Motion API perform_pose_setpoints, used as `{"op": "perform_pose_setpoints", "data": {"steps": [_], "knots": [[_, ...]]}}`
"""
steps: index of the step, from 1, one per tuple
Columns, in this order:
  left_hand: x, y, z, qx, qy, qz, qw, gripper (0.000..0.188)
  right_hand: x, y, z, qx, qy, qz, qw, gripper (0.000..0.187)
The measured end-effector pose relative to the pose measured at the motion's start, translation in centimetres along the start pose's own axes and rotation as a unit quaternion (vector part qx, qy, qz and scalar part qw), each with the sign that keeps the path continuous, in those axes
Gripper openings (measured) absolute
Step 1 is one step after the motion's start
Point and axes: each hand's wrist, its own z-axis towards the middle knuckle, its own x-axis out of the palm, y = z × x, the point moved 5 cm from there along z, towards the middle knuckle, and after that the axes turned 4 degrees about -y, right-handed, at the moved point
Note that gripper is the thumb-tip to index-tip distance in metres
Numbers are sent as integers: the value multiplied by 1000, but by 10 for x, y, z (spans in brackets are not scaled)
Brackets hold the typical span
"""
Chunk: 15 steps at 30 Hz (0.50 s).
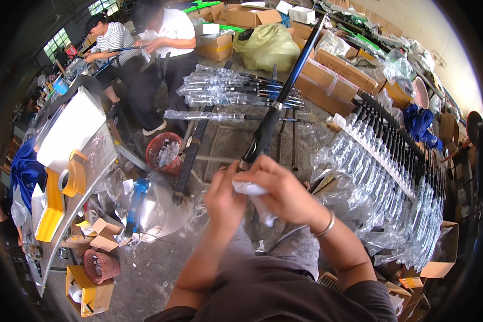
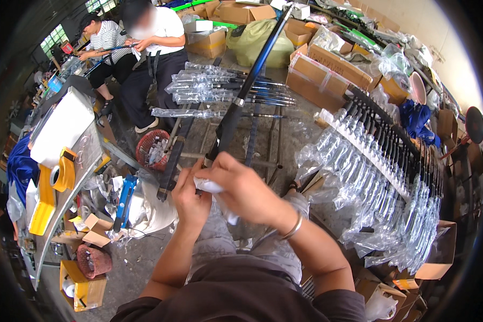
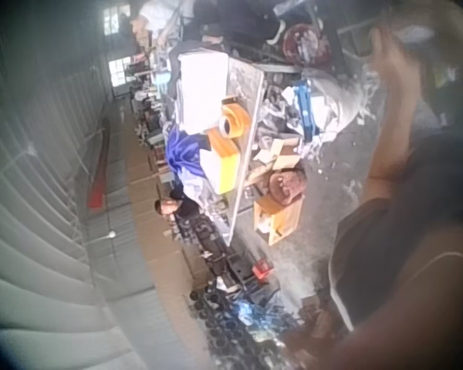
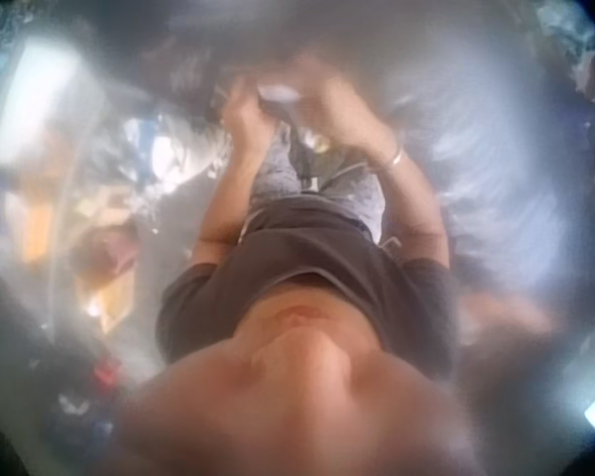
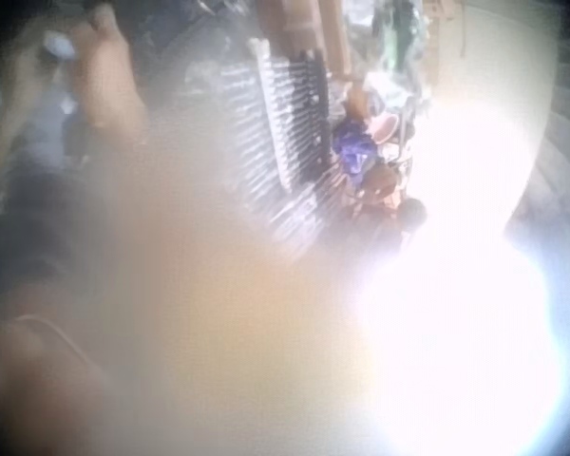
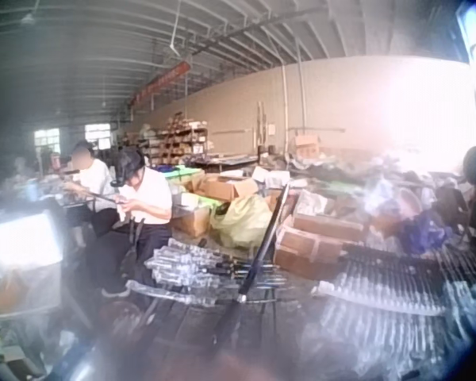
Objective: The person picks up a long, thin rod from a rack and wipes it with a white cloth. They rotate the rod to clean different sections, then place it back on the rack. This process is repeated for several rods.
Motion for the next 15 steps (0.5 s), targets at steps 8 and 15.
{"op": "perform_pose_setpoints", "data": {"steps": [8, 15], "knots": [[-5, -12, 8, -2, 8, -31, 999, 46, -27, -9, 32, -24, -143, -215, 966, 35], [-9, -3, 6, -1, -6, -7, 1000, 45, -50, 5, 41, -28, -171, -169, 970, 45]]}}
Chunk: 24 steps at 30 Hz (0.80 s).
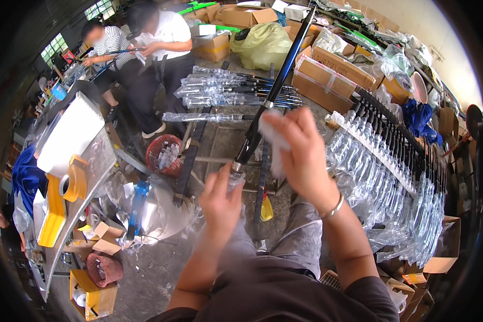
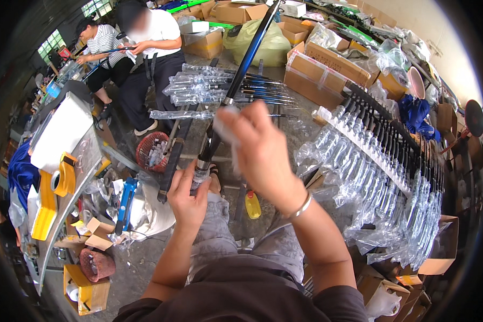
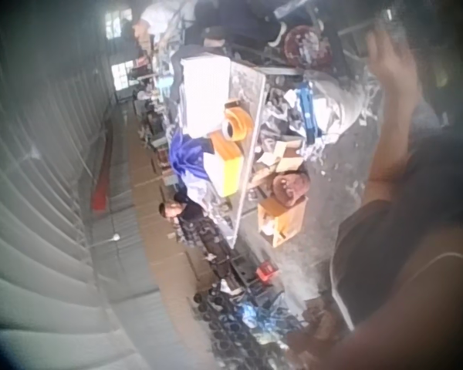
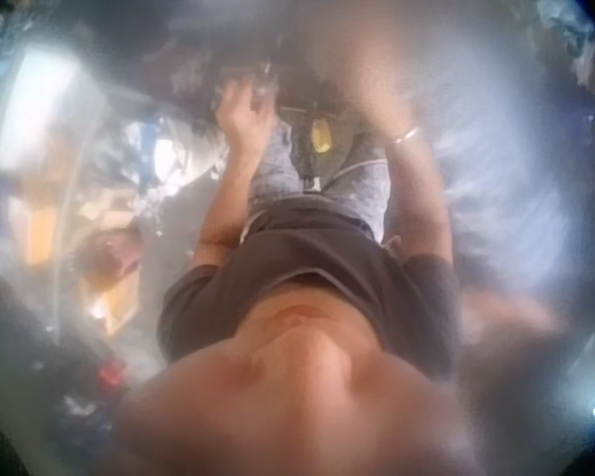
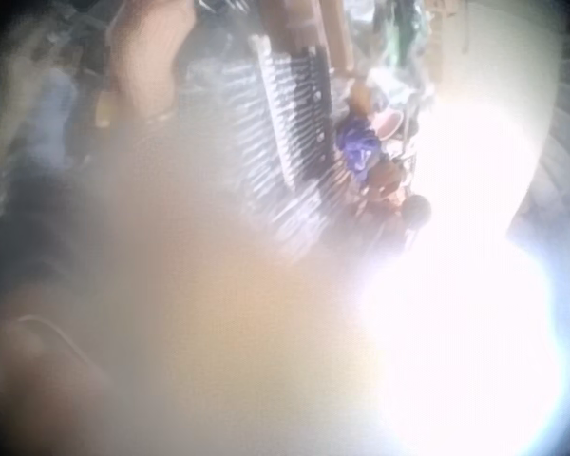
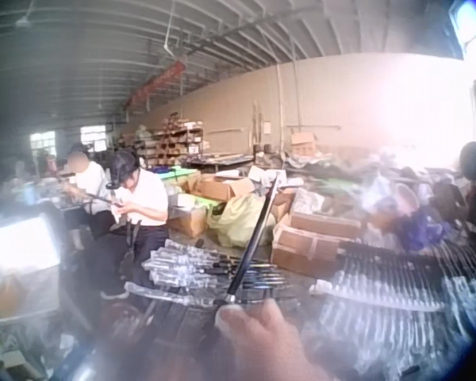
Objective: The person picks up a long, thin rod from a rack and wipes it with a white cloth. They rotate the rod to clean different sections, then place it back on the rack. This process is repeated for several rods.
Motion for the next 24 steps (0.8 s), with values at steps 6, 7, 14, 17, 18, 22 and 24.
{"op": "perform_pose_setpoints", "data": {"steps": [6, 7, 14, 17, 18, 22, 24], "knots": [[3, -8, 0, -3, 4, -24, 1000, 47, 25, -5, -28, -3, 81, -5, 997, 40], [3, -6, -2, -11, 6, -16, 1000, 47, 31, 4, -40, -18, 118, 61, 991, 44], [-1, -6, -2, -16, 2, -21, 1000, 48, 2, -8, 12, -10, 11, 11, 1000, 43], [1, -6, -1, 22, -10, -16, 1000, 47, 17, -6, 1, -35, 40, -76, 996, 40], [3, -7, 0, 15, -8, -22, 1000, 47, 20, -5, -11, -26, 52, -65, 996, 39], [3, 0, -8, 2, -10, 10, 1000, 46, 38, 13, -51, -27, 177, 120, 976, 42], [1, 7, -7, -2, -4, 48, 999, 46, 30, 16, -44, -40, 206, 240, 948, 43]]}}
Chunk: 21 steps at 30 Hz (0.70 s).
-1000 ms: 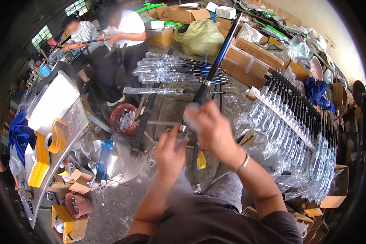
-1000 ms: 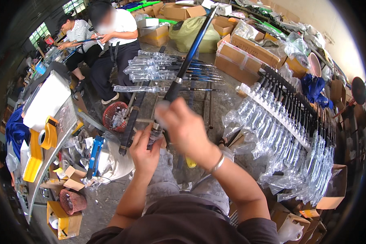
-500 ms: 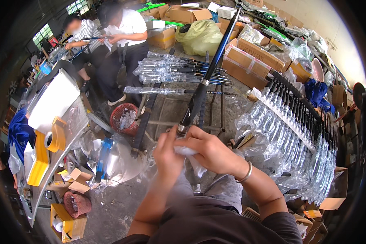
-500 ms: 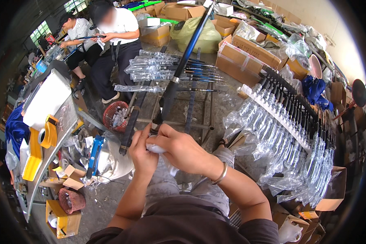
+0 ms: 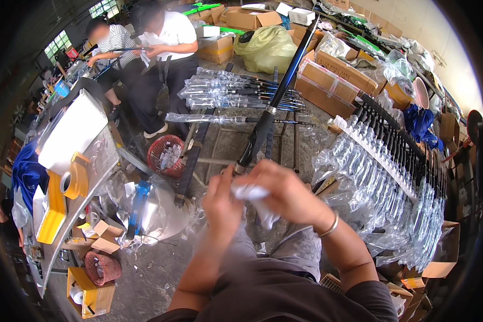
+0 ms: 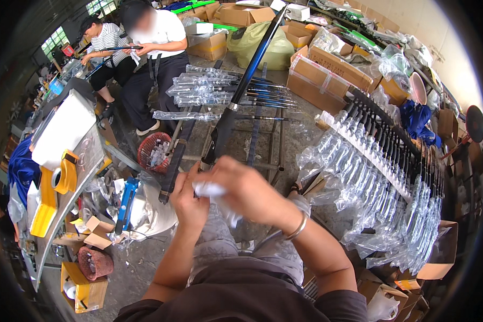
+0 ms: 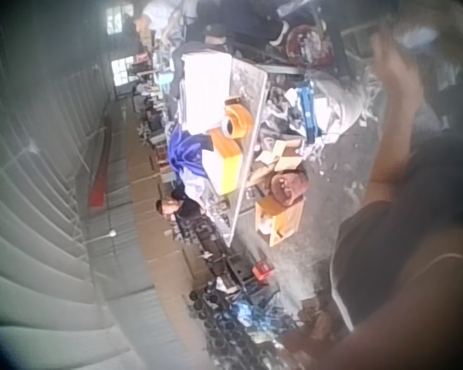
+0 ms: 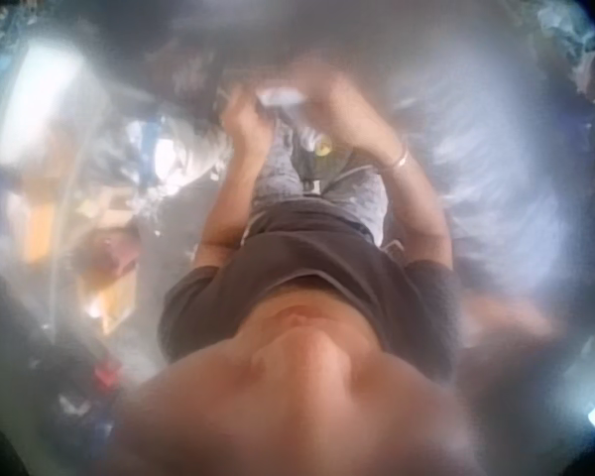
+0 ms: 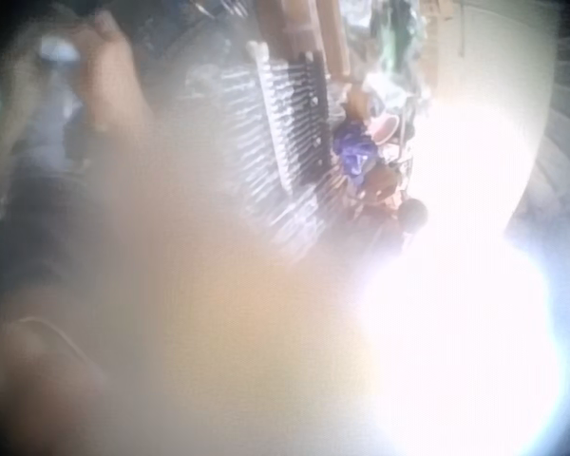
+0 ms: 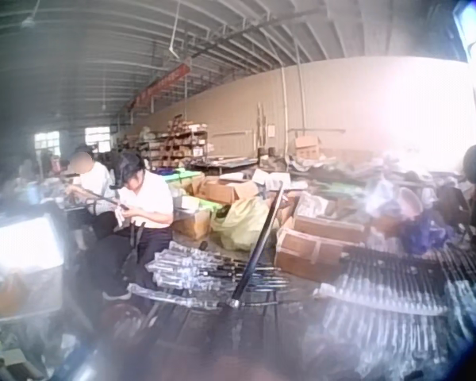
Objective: The person picks up a long, thin rod from a rack and wipes it with a white cloth. They rotate the rod to clean different sections, then place it back on the rack. This process is repeated for several rods.
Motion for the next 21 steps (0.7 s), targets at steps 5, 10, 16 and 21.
{"op": "perform_pose_setpoints", "data": {"steps": [5, 10, 16, 21], "knots": [[-5, -3, 6, 24, -28, -14, 999, 46, -35, -46, -4, 315, -194, 470, 802, 27], [-9, 8, 9, 4, -41, -24, 999, 43, -15, -59, -15, 350, -217, 542, 733, 26], [-18, 17, 11, -25, -39, -26, 999, 40, -14, -62, -12, 363, -240, 592, 678, 27], [-16, 19, 10, -31, -39, -48, 998, 41, -13, -64, -17, 379, -253, 568, 685, 24]]}}
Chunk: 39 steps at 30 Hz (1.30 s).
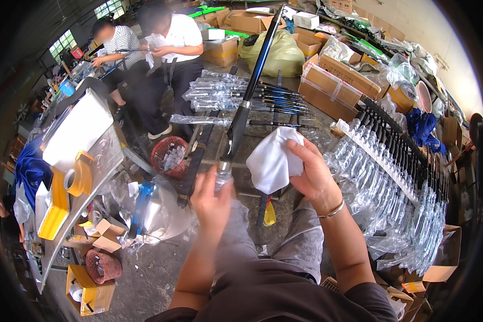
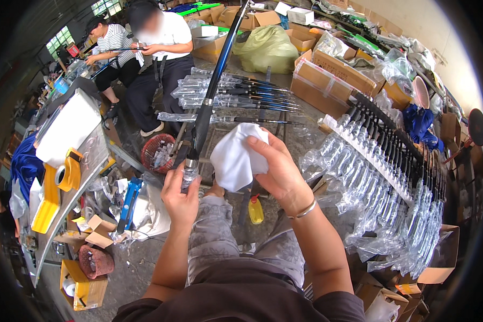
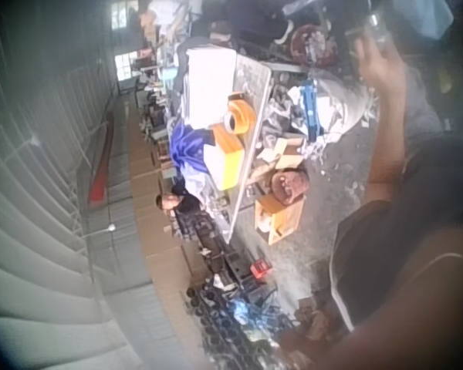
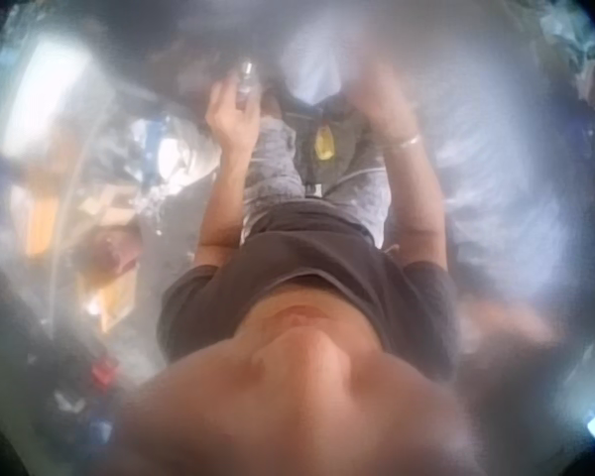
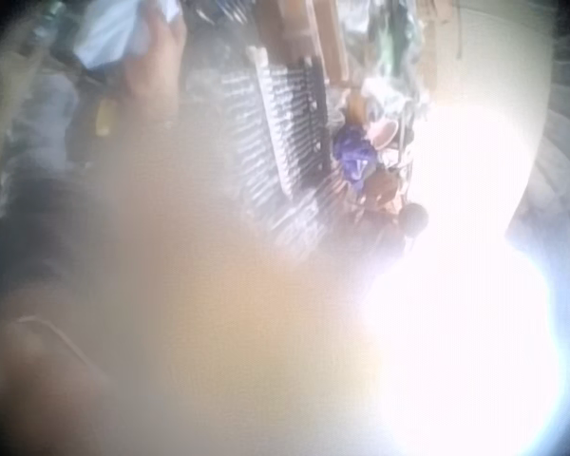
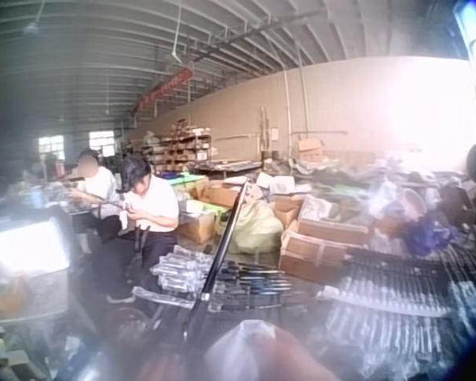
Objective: The person picks up a long, thin rod from a rack and wipes it with a white cloth. They rotate the rod to clean different sections, then place it back on the rack. This process is repeated for several rods.
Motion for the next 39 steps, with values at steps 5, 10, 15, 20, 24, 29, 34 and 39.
{"op": "perform_pose_setpoints", "data": {"steps": [5, 10, 15, 20, 24, 29, 34, 39], "knots": [[-1, 1, -1, -7, -2, -2, 1000, 41, -10, 1, 1, -146, 18, -481, 864, 23], [-2, 1, 1, -19, -4, -9, 1000, 41, -8, -6, -1, -74, 58, -396, 913, 29], [-4, 1, -2, -28, 13, 15, 999, 42, -19, -14, -1, -34, 77, -224, 971, 37], [2, -2, -7, -15, 8, -38, 999, 43, -21, -13, -3, -71, 70, -161, 982, 44], [2, -2, -12, -63, 36, -44, 996, 44, -21, -12, 0, -88, 2, -238, 967, 35], [5, -3, -15, -38, 37, -38, 998, 44, -13, -11, -1, -73, 25, -199, 977, 34], [6, -1, -16, -47, 40, -53, 997, 44, -17, -12, -4, -61, 59, -107, 991, 33], [4, -1, -19, -46, 46, -46, 997, 45, -17, -13, -5, -79, 52, -146, 985, 33]]}}
